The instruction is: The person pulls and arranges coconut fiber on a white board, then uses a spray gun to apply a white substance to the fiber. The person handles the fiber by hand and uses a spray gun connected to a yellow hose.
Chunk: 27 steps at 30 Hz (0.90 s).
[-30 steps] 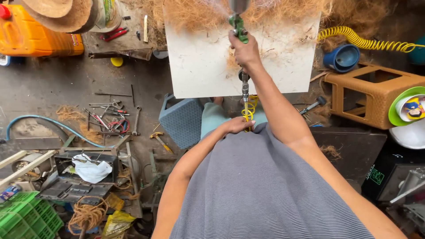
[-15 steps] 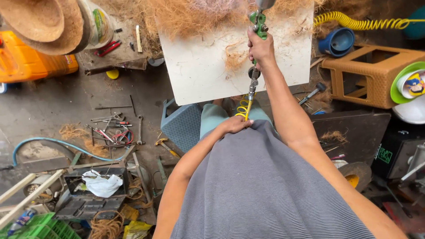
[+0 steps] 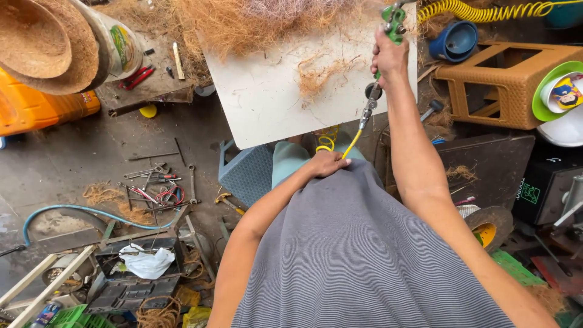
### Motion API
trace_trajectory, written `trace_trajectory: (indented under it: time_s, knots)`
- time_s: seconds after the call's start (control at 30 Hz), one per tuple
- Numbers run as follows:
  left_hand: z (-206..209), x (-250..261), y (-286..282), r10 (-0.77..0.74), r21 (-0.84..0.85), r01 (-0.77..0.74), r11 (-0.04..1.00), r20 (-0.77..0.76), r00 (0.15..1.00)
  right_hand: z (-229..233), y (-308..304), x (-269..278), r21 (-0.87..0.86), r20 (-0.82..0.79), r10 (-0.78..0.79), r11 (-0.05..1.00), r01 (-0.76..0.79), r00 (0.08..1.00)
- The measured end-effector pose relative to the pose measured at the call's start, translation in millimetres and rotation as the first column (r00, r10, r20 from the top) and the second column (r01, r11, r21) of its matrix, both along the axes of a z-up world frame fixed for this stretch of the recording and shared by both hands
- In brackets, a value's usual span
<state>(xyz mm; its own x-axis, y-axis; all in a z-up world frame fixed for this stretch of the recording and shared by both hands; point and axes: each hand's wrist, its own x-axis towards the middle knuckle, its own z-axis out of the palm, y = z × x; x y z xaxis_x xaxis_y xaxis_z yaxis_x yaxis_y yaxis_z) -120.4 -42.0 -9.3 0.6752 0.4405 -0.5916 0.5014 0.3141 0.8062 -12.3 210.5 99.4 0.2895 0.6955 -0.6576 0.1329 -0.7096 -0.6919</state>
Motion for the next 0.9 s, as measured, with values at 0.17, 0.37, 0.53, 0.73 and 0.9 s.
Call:
trace_trajectory:
  time_s: [0.17, 0.37, 0.53, 0.73, 0.9]
  knots:
    - [-4.8, 12.0, 3.9, 0.048, 0.118, -0.049, 0.992, 0.016, 0.999, 3.5, 8.5, 22.4, 0.039, 0.034, -0.015, 0.999, 0.014, 0.999]
    - [-6.9, 27.2, 10.6, 0.083, 0.229, -0.090, 0.969, 0.041, 0.996, 19.9, 18.9, 29.6, 0.100, -0.002, 0.021, 0.995, -0.021, 1.000]
    - [-4.7, 24.8, 1.9, 0.118, 0.273, -0.114, 0.955, 0.002, 0.993, 18.3, 23.0, 1.8, 0.081, -0.139, 0.151, 0.987, -0.140, 0.979]
    - [5.3, 12.3, -9.2, 0.326, 0.249, -0.318, 0.915, 0.008, 0.945, 21.6, 22.8, -54.4, 0.039, -0.177, 0.308, 0.951, -0.306, 0.935]
    - [4.7, -2.8, -16.4, 0.474, 0.259, -0.477, 0.840, 0.075, 0.877, 22.1, 20.3, -90.3, 0.037, -0.181, 0.362, 0.932, -0.362, 0.914]
